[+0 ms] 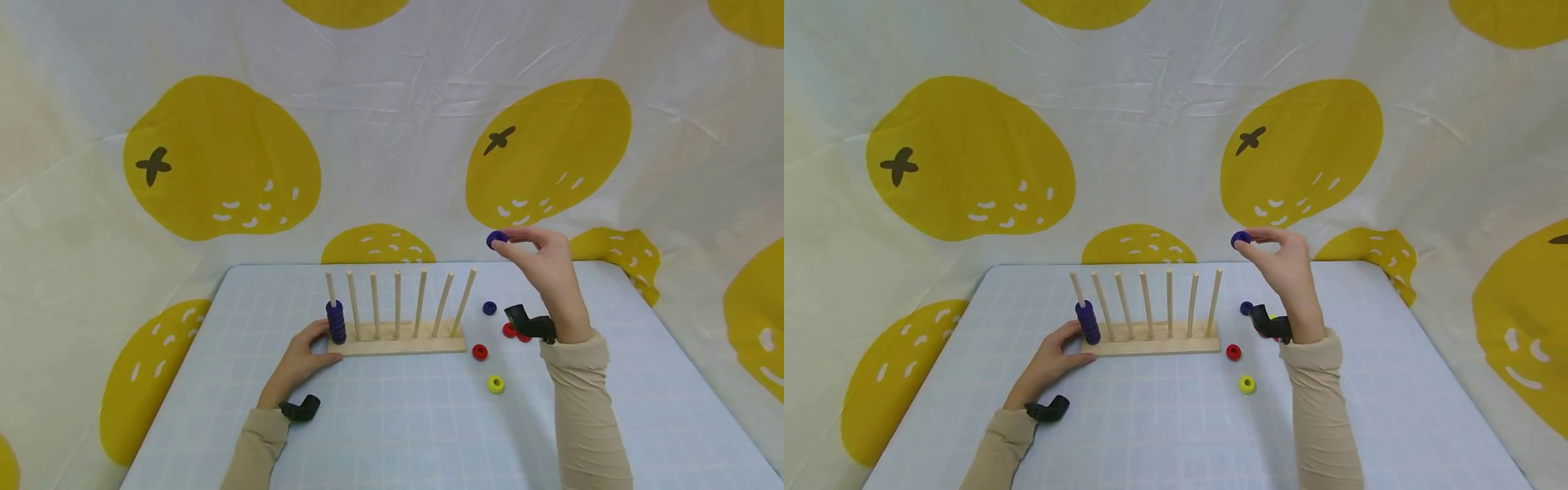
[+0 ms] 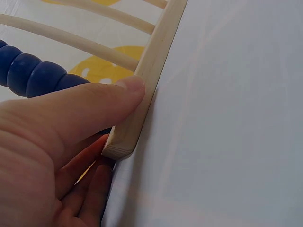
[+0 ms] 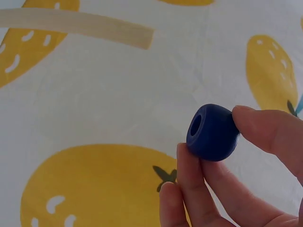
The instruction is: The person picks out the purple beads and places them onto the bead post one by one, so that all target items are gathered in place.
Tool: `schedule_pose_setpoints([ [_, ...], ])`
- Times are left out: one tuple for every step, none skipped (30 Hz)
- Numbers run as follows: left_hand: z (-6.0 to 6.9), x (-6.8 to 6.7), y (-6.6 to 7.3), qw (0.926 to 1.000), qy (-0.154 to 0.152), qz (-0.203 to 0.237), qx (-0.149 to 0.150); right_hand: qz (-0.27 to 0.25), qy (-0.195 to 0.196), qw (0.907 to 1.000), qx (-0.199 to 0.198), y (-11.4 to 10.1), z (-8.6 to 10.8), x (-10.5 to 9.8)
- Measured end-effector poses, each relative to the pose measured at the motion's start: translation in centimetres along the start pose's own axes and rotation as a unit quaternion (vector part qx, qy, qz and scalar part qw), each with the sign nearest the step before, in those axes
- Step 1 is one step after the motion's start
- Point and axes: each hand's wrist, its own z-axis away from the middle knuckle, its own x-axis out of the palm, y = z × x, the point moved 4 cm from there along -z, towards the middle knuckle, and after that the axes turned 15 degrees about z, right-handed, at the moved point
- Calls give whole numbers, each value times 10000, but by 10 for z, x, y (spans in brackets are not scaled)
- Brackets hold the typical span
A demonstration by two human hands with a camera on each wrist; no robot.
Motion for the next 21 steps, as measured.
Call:
schedule_pose_setpoints([
  [0,0,-1,10000,-5,12,-13,7,-7,10000,-26,-3,0,0],
  [0,-1,-1,10000,-7,19,-32,34,-9,10000,-70,-6,0,0],
  [0,-1,-2,10000,-21,6,-30,34,-9,9999,-111,-10,-1,1],
  [0,-2,-2,10000,-35,-10,-22,12,-6,9999,-147,-13,-1,1],
  [0,-2,-1,10000,-49,-18,-9,-23,-5,9998,-198,-16,-1,1],
  [0,-2,-1,10000,-47,-18,-9,-49,-6,9997,-260,-20,-1,2],
  [0,-2,-1,10000,-54,-27,-4,-89,3,9995,-311,-24,-1,2],
  [0,-2,0,10000,-57,-34,-1,-137,0,9992,-365,-27,-2,3],
  [0,-2,0,10000,-63,-43,-1,-197,-20,9990,-395,-31,-2,4],
  [0,-2,0,10000,-64,-38,-8,-230,-31,9988,-438,-34,-2,5],
  [0,-2,1,10000,-60,-34,-17,-235,-48,9987,-457,-37,-2,6],
  [0,-2,1,10000,-57,-25,-26,-224,-60,9986,-475,-40,-2,7],
  [0,-2,1,10000,-58,-16,-29,-241,-73,9985,-490,-43,-3,8],
  [0,-2,0,10000,-70,-9,-19,-263,-86,9983,-509,-46,-3,10],
  [0,-2,0,10000,-77,-3,-11,-279,-93,9982,-528,-49,-4,11],
  [0,-1,0,10000,-80,21,1,-292,-102,9980,-554,-52,-4,12],
  [0,-2,0,10000,-72,41,13,-319,-113,9977,-586,-55,-4,13],
  [0,-1,-1,10000,-65,55,24,-350,-118,9973,-640,-58,-5,15],
  [0,-1,-1,10000,-54,62,34,-400,-120,9968,-689,-61,-5,16],
  [0,-1,-1,10000,-51,55,58,-405,-109,9964,-736,-64,-6,17],
  [0,-1,-2,10000,-35,52,53,-412,-113,9960,-779,-67,-6,19],
])
